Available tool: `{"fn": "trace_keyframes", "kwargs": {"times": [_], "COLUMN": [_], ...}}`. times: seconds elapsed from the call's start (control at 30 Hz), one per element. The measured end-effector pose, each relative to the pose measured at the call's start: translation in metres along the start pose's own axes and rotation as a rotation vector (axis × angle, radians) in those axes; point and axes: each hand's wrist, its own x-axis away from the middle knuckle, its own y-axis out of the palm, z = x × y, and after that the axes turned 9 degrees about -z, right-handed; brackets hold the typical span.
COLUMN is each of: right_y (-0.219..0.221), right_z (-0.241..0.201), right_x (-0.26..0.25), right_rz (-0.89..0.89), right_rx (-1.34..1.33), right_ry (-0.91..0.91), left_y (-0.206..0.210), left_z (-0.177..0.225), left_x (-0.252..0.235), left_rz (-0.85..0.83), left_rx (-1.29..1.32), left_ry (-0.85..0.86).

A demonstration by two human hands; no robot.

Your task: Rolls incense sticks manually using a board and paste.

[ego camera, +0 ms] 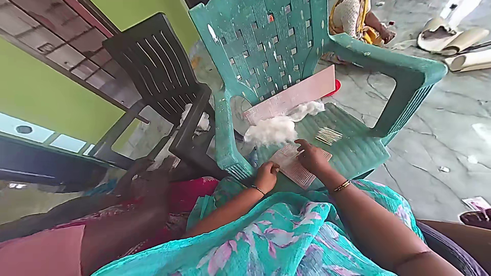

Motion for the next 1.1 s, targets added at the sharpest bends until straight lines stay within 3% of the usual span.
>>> {"fn": "trace_keyframes", "kwargs": {"times": [0.4,0.73,0.97,1.1], "right_y": [-0.005,-0.008,-0.007,-0.006], "right_z": [0.004,0.005,0.002,0.000], "right_x": [-0.002,0.001,0.000,-0.002], "right_rz": [0.133,0.166,0.017,0.017], "right_rx": [0.055,0.041,0.013,0.025], "right_ry": [0.021,0.036,0.080,0.103], "left_y": [-0.004,-0.001,0.001,0.000], "left_z": [0.015,0.006,0.007,0.019], "left_x": [-0.009,0.000,0.002,-0.011], "left_rz": [0.001,0.029,0.049,0.100], "left_rx": [-0.141,-0.100,-0.028,0.000], "left_ry": [-0.090,0.001,-0.007,0.022]}}
